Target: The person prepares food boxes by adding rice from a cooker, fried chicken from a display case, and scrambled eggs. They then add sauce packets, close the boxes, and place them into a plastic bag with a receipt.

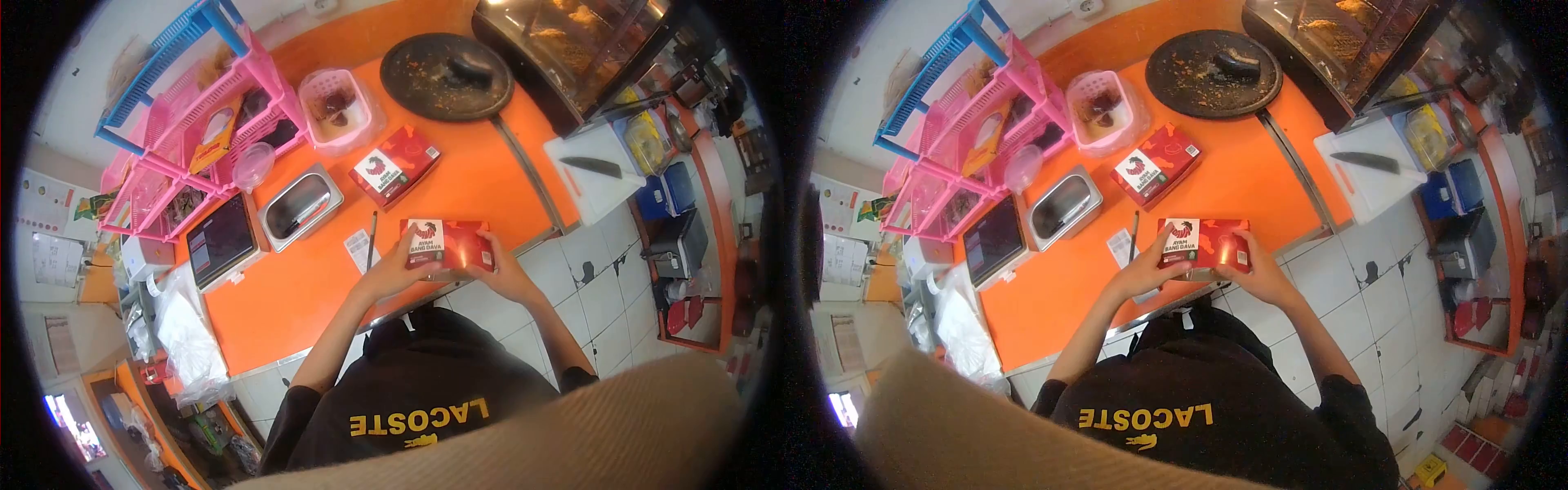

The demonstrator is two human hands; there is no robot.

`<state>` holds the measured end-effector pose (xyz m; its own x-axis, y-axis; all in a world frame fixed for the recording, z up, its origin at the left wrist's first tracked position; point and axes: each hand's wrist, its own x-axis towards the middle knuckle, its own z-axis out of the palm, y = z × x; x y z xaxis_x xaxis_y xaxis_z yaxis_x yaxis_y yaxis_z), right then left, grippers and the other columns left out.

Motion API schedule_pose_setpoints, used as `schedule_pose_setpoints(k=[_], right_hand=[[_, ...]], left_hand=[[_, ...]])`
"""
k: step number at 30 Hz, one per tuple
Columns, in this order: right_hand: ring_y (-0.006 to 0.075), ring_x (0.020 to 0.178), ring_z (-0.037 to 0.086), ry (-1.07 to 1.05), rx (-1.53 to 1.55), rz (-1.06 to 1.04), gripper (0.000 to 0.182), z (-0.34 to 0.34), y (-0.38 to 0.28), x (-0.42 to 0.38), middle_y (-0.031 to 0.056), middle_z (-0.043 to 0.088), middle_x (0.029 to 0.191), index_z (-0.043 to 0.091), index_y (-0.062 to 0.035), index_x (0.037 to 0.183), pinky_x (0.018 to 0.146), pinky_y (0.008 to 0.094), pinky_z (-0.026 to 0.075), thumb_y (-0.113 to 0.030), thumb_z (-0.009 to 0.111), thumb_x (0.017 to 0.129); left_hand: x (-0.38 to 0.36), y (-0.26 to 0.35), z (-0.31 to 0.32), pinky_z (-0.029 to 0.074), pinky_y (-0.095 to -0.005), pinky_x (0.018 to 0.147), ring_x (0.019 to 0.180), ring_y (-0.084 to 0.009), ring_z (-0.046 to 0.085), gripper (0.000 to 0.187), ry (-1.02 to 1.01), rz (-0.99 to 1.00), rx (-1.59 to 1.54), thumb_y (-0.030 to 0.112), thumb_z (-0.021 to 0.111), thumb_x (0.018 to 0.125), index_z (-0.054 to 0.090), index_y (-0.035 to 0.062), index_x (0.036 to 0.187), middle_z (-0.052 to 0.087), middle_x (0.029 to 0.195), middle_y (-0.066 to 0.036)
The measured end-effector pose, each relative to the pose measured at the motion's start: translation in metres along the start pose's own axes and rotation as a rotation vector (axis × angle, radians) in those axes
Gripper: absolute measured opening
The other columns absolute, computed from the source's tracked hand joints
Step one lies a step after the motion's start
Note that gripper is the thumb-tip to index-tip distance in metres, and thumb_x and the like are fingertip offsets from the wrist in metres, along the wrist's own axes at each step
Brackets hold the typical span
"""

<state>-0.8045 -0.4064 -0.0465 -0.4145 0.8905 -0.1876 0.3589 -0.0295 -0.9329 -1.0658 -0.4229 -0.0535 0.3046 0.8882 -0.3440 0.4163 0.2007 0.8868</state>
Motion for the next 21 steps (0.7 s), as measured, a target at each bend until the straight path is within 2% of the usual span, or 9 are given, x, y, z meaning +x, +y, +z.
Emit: schedule_pose_setpoints(k=[2,5,7,10,11,13,14,17,21], right_hand=[[0.0334,0.125,0.046,0.021,-0.030,0.000,0.077,0.010,0.004,-0.003,0.0283,0.040,0.137,0.032,0.0012,0.139,0.100,0.0402,0.041,-0.031,0.073,0.082],[0.0416,0.133,0.034,0.104,-0.297,-0.094,0.085,0.025,0.010,-0.010,0.0314,0.028,0.144,0.027,0.0006,0.143,0.106,0.0454,0.033,-0.038,0.071,0.081],[0.0462,0.135,0.026,0.184,-0.611,-0.228,0.091,0.034,0.033,-0.013,0.0319,0.022,0.147,0.023,-0.0002,0.146,0.110,0.0495,0.027,-0.044,0.069,0.081],[0.0509,0.137,0.017,0.141,-0.787,-0.174,0.094,0.031,0.027,-0.013,0.0309,0.015,0.150,0.021,-0.0031,0.148,0.111,0.0576,0.018,-0.052,0.065,0.081],[0.0490,0.139,0.017,0.151,-0.874,-0.230,0.091,0.029,0.022,-0.014,0.0291,0.016,0.151,0.024,-0.0040,0.148,0.110,0.0589,0.017,-0.051,0.064,0.082],[0.0450,0.141,0.016,0.174,-1.050,-0.348,0.085,0.023,0.013,-0.013,0.0255,0.017,0.153,0.028,-0.0058,0.147,0.110,0.0617,0.014,-0.051,0.062,0.083],[0.0422,0.142,0.018,0.086,-1.050,-0.426,0.082,0.018,0.015,-0.009,0.0226,0.019,0.153,0.030,-0.0066,0.146,0.110,0.0619,0.013,-0.049,0.061,0.084],[0.0343,0.142,0.022,-0.130,-1.025,-0.625,0.073,0.003,0.028,0.004,0.0144,0.025,0.153,0.036,-0.0086,0.144,0.111,0.0618,0.011,-0.043,0.061,0.085],[0.0255,0.140,0.031,-0.207,-0.970,-0.757,0.066,-0.003,0.038,0.011,0.0072,0.037,0.148,0.044,-0.0103,0.139,0.113,0.0598,0.009,-0.033,0.067,0.081]], left_hand=[[0.001,-0.005,0.013,0.043,-0.0417,0.099,0.125,-0.0391,0.046,0.100,0.085,0.007,-0.145,0.048,0.072,0.078,0.018,0.0021,0.148,0.032,0.140,-0.032],[-0.010,-0.007,0.025,0.043,-0.0434,0.099,0.125,-0.0425,0.045,0.101,0.220,0.053,0.366,0.049,0.073,0.076,0.019,0.0019,0.148,0.037,0.136,-0.031],[-0.011,-0.016,0.027,0.038,-0.0455,0.103,0.127,-0.0425,0.042,0.104,0.231,0.073,0.456,0.049,0.072,0.076,0.015,0.0031,0.149,0.036,0.138,-0.033],[-0.014,-0.014,0.030,0.031,-0.0473,0.108,0.133,-0.0381,0.037,0.099,0.414,0.235,0.775,0.050,0.070,0.076,0.020,0.0054,0.148,0.036,0.142,-0.028],[-0.014,-0.012,0.028,0.029,-0.0477,0.109,0.135,-0.0359,0.035,0.096,0.505,0.314,0.917,0.050,0.070,0.076,0.023,0.0062,0.148,0.037,0.143,-0.025],[0.001,-0.041,0.026,0.025,-0.0477,0.112,0.138,-0.0311,0.032,0.088,0.326,0.643,1.016,0.050,0.067,0.078,0.030,0.0077,0.146,0.037,0.146,-0.017],[0.006,-0.052,0.025,0.022,-0.0477,0.113,0.139,-0.0288,0.030,0.084,0.231,0.802,1.059,0.050,0.065,0.079,0.034,0.0085,0.145,0.037,0.147,-0.013],[0.007,-0.039,0.022,0.024,-0.0449,0.113,0.138,-0.0242,0.032,0.071,0.143,0.815,1.046,0.046,0.062,0.083,0.041,0.0105,0.141,0.038,0.148,-0.004],[0.007,-0.037,0.016,0.027,-0.0440,0.112,0.136,-0.0243,0.036,0.064,0.125,0.849,1.035,0.040,0.058,0.087,0.042,0.0073,0.140,0.041,0.146,-0.007]])
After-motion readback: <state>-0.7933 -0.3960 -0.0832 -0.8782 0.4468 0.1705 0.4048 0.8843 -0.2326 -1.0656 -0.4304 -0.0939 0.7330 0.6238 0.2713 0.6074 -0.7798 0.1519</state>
